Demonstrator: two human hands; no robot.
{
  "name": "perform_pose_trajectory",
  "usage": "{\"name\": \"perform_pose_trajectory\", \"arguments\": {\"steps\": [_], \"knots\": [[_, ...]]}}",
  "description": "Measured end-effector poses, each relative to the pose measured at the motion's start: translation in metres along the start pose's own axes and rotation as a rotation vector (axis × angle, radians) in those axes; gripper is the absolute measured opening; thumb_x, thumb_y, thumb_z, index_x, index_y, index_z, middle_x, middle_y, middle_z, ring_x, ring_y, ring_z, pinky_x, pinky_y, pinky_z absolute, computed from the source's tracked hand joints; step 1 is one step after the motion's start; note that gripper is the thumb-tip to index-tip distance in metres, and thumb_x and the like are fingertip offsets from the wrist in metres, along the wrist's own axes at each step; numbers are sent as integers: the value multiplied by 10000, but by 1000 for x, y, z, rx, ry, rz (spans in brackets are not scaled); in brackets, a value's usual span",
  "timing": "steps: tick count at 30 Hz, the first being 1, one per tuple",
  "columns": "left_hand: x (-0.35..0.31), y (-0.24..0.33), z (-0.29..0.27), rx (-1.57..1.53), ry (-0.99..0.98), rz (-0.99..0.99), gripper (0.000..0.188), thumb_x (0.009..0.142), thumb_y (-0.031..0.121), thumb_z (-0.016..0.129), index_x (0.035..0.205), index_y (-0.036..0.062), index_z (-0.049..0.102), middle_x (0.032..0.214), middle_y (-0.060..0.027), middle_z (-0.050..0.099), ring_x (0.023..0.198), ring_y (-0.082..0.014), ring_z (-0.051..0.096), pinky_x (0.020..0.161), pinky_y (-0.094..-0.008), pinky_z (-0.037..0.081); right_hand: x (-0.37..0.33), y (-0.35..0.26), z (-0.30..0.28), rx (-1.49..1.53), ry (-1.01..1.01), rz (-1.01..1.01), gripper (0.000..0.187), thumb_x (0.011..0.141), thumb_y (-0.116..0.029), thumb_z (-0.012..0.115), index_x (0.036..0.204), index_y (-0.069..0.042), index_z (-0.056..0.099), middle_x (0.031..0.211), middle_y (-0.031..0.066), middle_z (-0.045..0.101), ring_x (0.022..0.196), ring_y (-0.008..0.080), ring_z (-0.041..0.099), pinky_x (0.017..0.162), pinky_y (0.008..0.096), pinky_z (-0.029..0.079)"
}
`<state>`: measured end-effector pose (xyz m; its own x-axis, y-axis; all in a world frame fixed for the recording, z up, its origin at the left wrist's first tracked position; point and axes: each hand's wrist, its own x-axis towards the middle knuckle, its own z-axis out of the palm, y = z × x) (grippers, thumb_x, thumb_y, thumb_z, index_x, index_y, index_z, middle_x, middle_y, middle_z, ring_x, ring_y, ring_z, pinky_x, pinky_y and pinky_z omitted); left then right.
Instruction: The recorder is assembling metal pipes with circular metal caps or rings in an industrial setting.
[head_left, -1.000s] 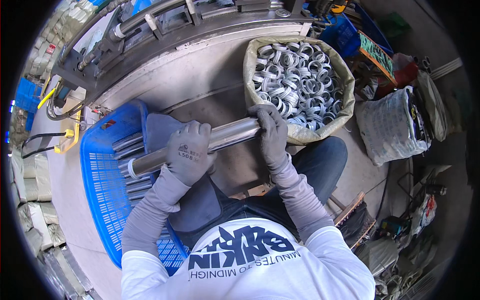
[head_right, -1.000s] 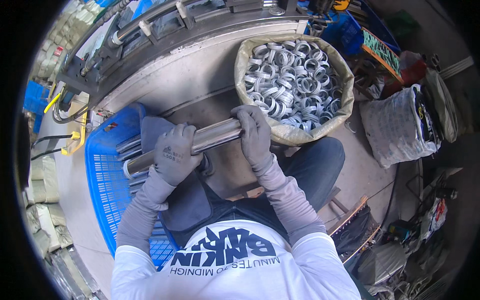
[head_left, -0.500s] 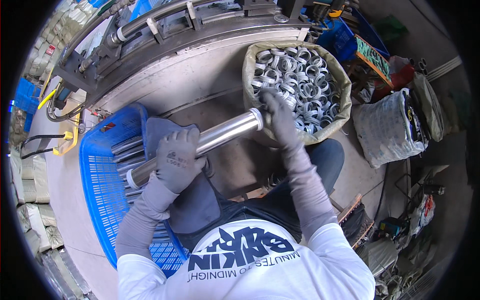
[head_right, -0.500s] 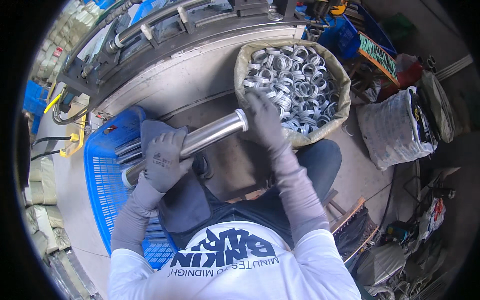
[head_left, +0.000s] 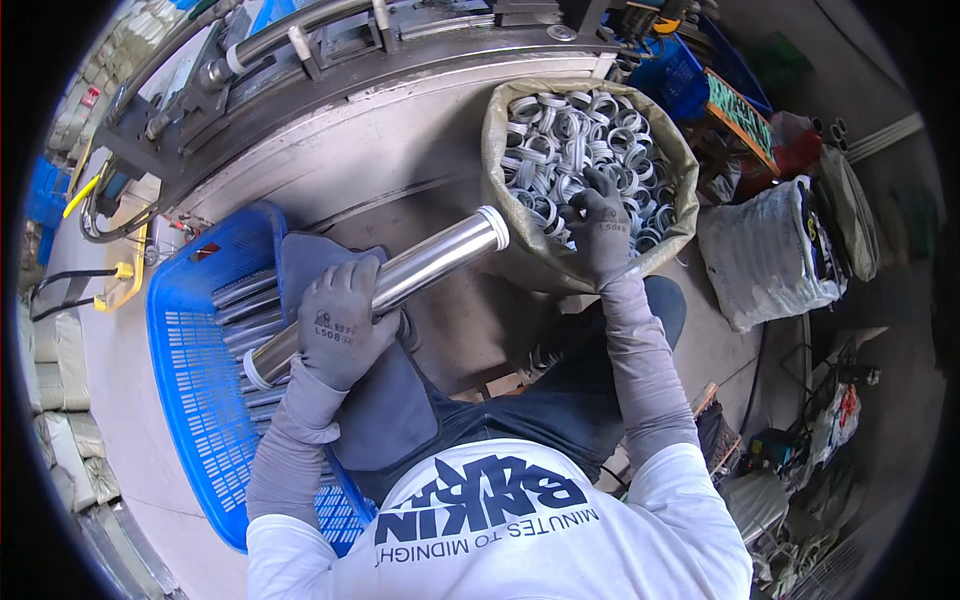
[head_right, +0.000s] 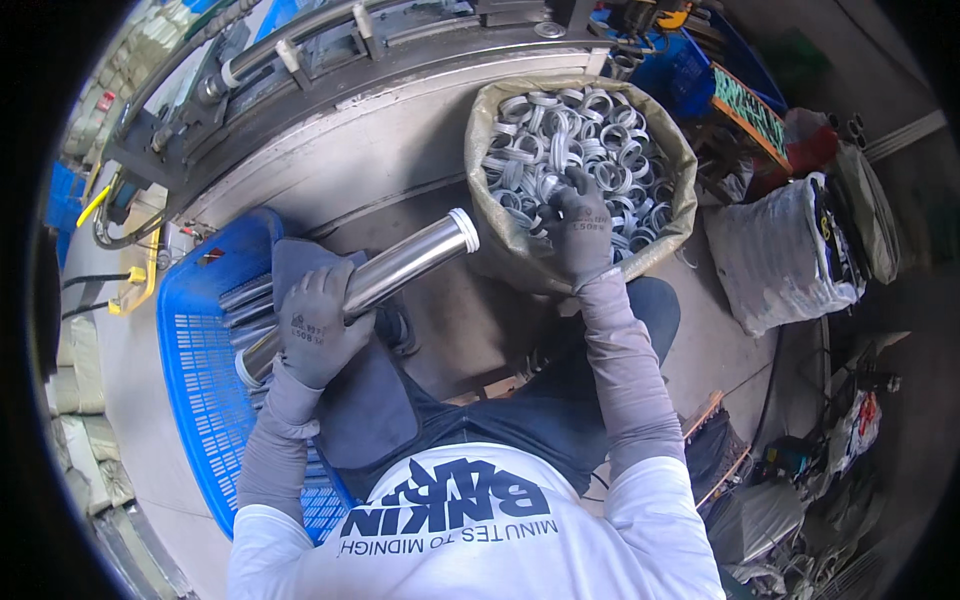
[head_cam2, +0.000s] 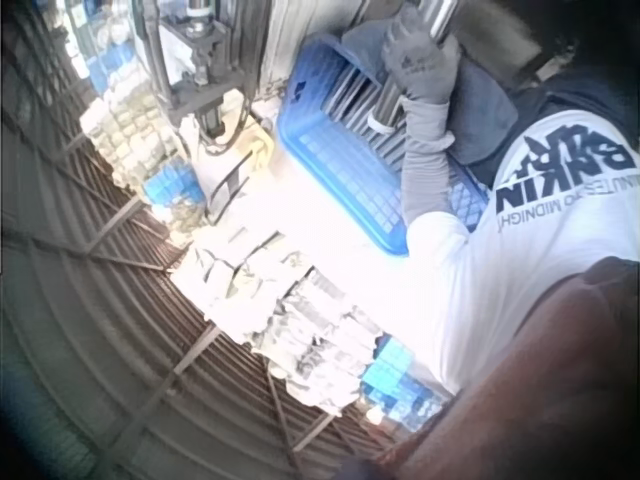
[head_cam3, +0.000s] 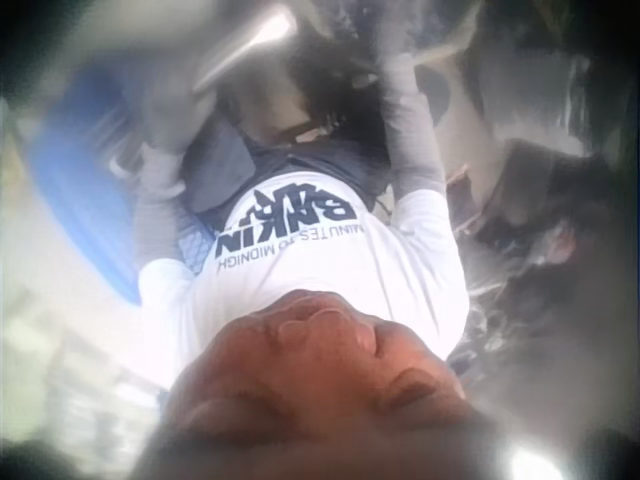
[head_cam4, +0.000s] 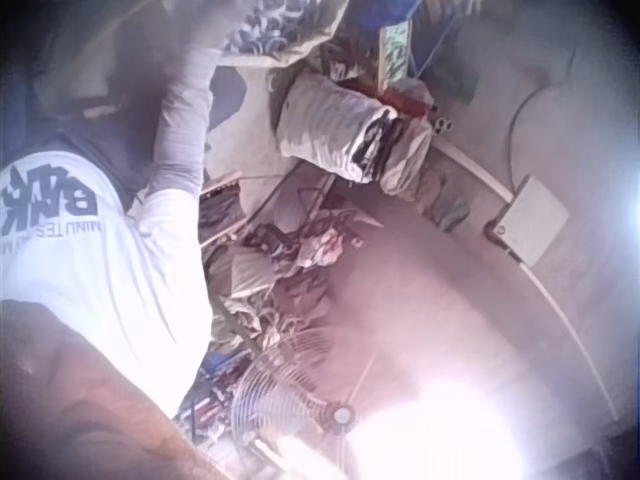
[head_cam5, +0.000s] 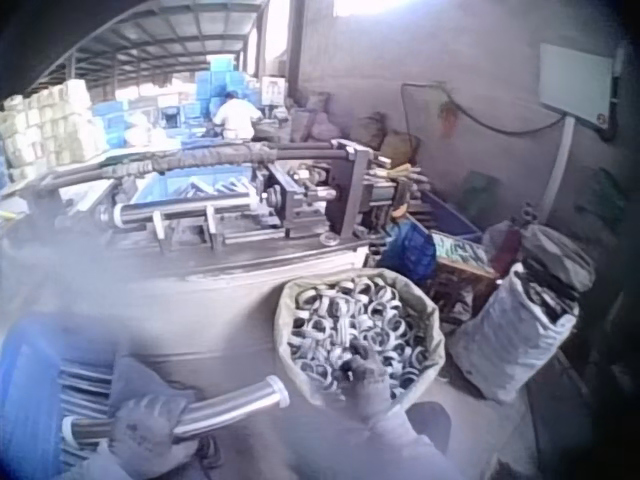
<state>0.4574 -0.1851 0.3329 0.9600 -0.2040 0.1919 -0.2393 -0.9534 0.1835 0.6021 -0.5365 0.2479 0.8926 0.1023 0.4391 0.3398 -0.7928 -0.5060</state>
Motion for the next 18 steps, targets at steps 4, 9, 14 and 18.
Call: {"name": "perform_pose_trajectory", "arguments": {"steps": [4, 9, 14, 18], "knots": [[2, 5, -2, -1, 2, 17, 652, 712, 285, 817, 1279, 37, 610, 1079, -181, 664, 1021, -385, 647, 874, -488, 509, -13, 2, -11, -15, 71, -70, 293, 800, -63, 818, 1068, -22, 707, 1433, 198, 614, 1260, 395, 628, 1043, 456, 518], [1, 5, 2, 18, 30, 42, 618, 731, 285, 809, 1263, 43, 610, 1071, -169, 663, 1015, -369, 650, 866, -483, 510, -9, -23, -28, 72, 197, -209, 682, 733, -37, 835, 1375, -85, 611, 1441, 197, 586, 1297, 400, 580, 1085, 492, 477], [4, 8, 4, 53, 22, 58, 607, 736, 300, 802, 1252, 48, 605, 1063, -166, 658, 1018, -357, 651, 862, -474, 513, -5, -26, -39, 40, 219, -312, 764, 749, -34, 811, 1474, -110, 584, 1385, 150, 606, 1179, 360, 603, 1010, 435, 491], [3, 8, -6, 32, -30, 45, 630, 739, 254, 800, 1295, 35, 600, 1096, -187, 665, 1032, -387, 636, 882, -497, 494, -7, -24, -30, 571, 130, 4, 546, 852, -75, 778, 1383, -67, 649, 1197, 129, 649, 1042, 237, 636, 919, 347, 522]]}}
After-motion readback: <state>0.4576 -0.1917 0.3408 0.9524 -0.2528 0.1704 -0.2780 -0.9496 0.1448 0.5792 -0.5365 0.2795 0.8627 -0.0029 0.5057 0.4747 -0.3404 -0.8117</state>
